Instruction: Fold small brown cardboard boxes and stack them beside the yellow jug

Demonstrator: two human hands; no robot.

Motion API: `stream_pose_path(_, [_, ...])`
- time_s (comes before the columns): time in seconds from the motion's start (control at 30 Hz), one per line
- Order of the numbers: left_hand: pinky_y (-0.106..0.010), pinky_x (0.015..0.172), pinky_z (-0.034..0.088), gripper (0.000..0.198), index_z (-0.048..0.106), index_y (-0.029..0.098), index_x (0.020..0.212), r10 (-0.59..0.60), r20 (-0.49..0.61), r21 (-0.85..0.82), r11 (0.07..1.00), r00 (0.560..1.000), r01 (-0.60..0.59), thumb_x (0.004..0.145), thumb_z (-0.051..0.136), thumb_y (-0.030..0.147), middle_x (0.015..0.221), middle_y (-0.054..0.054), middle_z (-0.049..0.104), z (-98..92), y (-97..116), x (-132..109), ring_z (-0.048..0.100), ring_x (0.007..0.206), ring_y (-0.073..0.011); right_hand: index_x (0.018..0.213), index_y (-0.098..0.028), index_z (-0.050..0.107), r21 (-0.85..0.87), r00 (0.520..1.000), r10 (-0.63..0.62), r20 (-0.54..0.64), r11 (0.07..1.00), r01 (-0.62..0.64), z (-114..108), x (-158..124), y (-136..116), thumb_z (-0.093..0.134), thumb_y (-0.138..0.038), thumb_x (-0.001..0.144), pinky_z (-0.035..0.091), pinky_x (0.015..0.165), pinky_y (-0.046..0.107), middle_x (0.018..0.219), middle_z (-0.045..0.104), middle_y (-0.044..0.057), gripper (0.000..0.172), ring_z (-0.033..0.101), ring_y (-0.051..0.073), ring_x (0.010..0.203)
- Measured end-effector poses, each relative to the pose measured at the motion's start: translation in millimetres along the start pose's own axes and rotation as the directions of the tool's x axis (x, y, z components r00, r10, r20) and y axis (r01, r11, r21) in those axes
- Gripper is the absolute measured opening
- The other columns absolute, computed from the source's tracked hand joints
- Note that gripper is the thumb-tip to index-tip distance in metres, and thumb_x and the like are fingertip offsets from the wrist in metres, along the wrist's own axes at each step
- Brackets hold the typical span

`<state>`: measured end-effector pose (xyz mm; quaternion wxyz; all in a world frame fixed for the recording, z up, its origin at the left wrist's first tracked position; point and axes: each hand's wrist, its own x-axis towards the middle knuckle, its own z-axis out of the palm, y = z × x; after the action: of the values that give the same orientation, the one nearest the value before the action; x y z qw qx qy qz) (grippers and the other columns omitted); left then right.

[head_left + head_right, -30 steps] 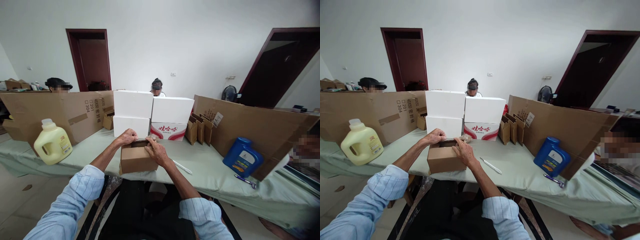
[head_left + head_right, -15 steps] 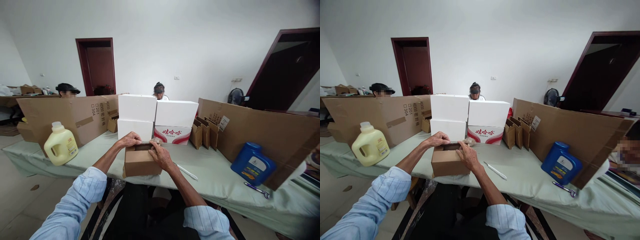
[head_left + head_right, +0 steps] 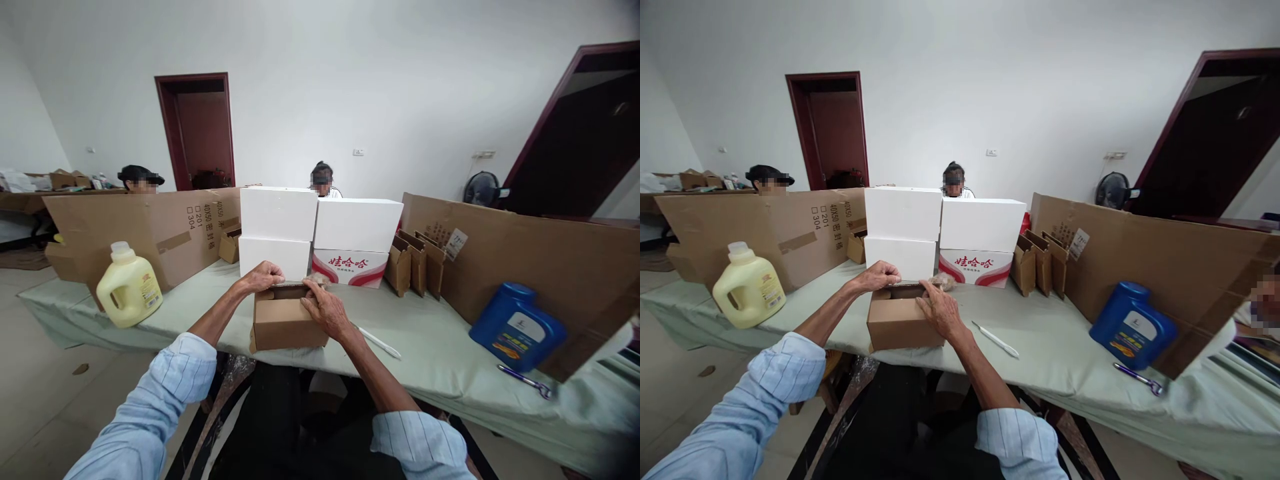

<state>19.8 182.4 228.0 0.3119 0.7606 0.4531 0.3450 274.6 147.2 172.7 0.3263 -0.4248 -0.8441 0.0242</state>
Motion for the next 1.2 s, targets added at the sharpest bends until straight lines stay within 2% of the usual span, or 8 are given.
stream_pose_path(0.1, [-0.023, 0.055, 0.028, 0.027, 0.068, 0.015, 0.067, -0.001, 0.005, -0.013, 1.000, 1.000, 0.001, 0.071, 0.071, 0.041, 0.055, 0.005, 0.049, -1.5, -0.3, -1.7, 0.038, 0.054, -0.0092, 0.152, -0.021, 0.054, 0.004, 1.000, 0.003, -0.002, 1.000, -0.003, 1.6, 0.2, 1.1, 0.061, -0.024, 0.104, 0.049, 0.091, 0.033, 0.124, 0.076, 0.008, 0.049, 0.069, 0.024, 0.106])
stream_pose_path(0.33, [-0.023, 0.059, 0.040, 0.023, 0.074, 0.013, 0.072, 0.002, 0.031, -0.022, 1.000, 1.000, -0.001, 0.067, 0.074, 0.035, 0.064, 0.000, 0.065, -1.7, 1.2, -3.4, 0.053, 0.060, -0.0120, 0.152, -0.022, 0.055, 0.006, 1.000, 0.001, -0.009, 1.000, -0.001, 4.2, 0.8, 3.8, 0.060, -0.026, 0.103, 0.050, 0.091, 0.034, 0.123, 0.075, 0.008, 0.049, 0.069, 0.024, 0.105])
stream_pose_path(0.93, [-0.022, 0.055, 0.034, 0.019, 0.067, 0.015, 0.067, 0.010, 0.018, 0.057, 0.998, 1.000, -0.011, 0.070, 0.067, 0.034, 0.059, 0.003, 0.057, 0.7, 8.6, -5.9, 0.048, 0.058, -0.0110, 0.152, -0.021, 0.055, -0.010, 1.000, 0.022, -0.005, 1.000, -0.022, 2.3, 0.8, 0.1, 0.061, -0.025, 0.103, 0.050, 0.090, 0.034, 0.123, 0.076, 0.008, 0.049, 0.070, 0.024, 0.106])
stream_pose_path(1.1, [-0.023, 0.057, 0.038, 0.023, 0.072, 0.014, 0.072, 0.026, 0.029, 0.058, 0.998, 0.999, -0.028, 0.071, 0.070, 0.037, 0.064, 0.001, 0.063, 2.7, 10.5, -6.4, 0.053, 0.060, -0.0123, 0.152, -0.021, 0.054, -0.004, 1.000, 0.022, 0.000, 1.000, -0.022, 2.4, 0.7, -0.7, 0.061, -0.024, 0.103, 0.050, 0.089, 0.033, 0.121, 0.076, 0.008, 0.050, 0.070, 0.024, 0.105])
stream_pose_path(1.2, [-0.023, 0.059, 0.040, 0.019, 0.074, 0.014, 0.071, 0.037, 0.024, 0.068, 0.997, 0.999, -0.038, 0.069, 0.070, 0.032, 0.064, 0.001, 0.065, 5.1, 10.9, -3.1, 0.055, 0.062, -0.0128, 0.152, -0.022, 0.054, -0.005, 1.000, 0.020, -0.001, 1.000, -0.020, 2.7, 0.4, -0.4, 0.061, -0.025, 0.104, 0.050, 0.089, 0.033, 0.122, 0.076, 0.008, 0.049, 0.070, 0.024, 0.105])
